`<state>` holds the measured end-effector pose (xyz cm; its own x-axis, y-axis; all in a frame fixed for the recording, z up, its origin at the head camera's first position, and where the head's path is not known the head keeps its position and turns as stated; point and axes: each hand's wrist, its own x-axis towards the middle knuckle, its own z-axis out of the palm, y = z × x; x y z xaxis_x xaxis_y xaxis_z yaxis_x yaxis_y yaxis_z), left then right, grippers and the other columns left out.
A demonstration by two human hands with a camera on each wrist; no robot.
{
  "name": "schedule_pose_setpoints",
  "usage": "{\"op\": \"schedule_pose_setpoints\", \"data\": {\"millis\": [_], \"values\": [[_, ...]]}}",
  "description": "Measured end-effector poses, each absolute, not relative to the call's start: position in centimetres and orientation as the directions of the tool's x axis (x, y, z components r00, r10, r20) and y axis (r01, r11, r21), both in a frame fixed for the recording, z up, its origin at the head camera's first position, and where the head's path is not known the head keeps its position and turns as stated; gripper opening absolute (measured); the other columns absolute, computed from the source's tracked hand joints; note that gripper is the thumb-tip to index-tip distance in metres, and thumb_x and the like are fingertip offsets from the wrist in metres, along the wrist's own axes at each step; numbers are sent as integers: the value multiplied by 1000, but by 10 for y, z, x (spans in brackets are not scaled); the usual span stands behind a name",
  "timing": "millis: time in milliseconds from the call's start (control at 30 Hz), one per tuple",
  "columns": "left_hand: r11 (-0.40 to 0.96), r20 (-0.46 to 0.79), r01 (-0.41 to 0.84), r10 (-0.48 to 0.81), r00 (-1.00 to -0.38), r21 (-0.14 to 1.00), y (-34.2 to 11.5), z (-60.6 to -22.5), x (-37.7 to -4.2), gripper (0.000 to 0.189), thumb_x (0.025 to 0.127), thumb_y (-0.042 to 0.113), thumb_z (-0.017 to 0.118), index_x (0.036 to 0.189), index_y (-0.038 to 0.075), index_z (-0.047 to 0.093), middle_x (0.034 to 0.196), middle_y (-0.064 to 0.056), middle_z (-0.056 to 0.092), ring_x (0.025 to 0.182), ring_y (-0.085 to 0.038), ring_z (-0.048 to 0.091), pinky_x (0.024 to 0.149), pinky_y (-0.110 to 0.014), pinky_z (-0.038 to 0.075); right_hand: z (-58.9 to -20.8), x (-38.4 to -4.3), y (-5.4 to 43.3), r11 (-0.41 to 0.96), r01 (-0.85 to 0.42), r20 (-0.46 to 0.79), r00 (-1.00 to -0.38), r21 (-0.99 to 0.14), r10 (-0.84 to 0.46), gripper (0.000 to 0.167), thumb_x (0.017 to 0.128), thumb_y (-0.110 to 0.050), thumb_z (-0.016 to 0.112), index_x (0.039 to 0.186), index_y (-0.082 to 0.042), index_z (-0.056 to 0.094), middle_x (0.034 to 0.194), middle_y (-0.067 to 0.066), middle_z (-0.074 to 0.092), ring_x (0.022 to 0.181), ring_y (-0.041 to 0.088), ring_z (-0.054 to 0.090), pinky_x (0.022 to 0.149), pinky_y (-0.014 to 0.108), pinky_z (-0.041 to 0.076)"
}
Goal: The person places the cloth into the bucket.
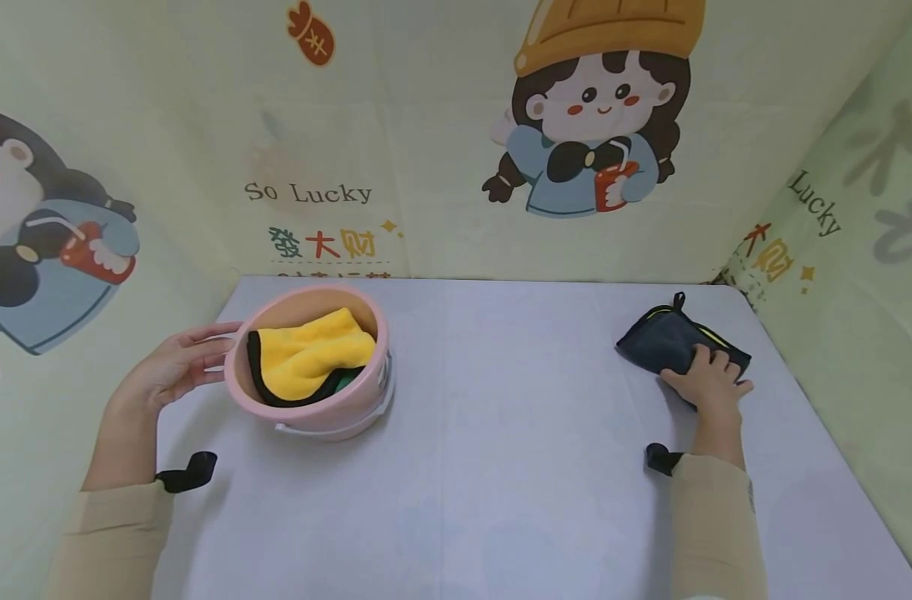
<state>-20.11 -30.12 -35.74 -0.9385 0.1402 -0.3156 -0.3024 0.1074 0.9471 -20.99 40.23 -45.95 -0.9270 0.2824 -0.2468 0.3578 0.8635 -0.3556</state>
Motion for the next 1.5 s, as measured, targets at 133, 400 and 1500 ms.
{"op": "schedule_pose_setpoints", "data": {"millis": [133,400,1500], "values": [[108,-316,-303,137,-939,947,-301,-357,-201,30,87,23,63,114,24,50,98,16,63,85,-7,65,74,-23,53,-460,-210,404,876,338,-225,-935,-344,273,88,86,-45,55,136,13,11,131,45,4,120,63,1,91,76,-2],[117,-320,-306,130,-938,945,-300,-357,-201,36,86,24,64,118,22,48,98,16,62,86,-6,65,75,-24,53,-460,-213,404,894,326,-204,-940,-308,273,62,93,-22,46,133,15,16,132,43,9,120,62,4,92,76,-2],[160,-327,-308,105,-939,938,-301,-361,-202,61,83,30,66,135,12,39,102,16,59,87,-6,65,78,-24,52,-416,-217,351,940,206,91,-967,-271,238,50,95,-21,43,125,15,28,120,39,31,103,57,30,90,67,11]]}}
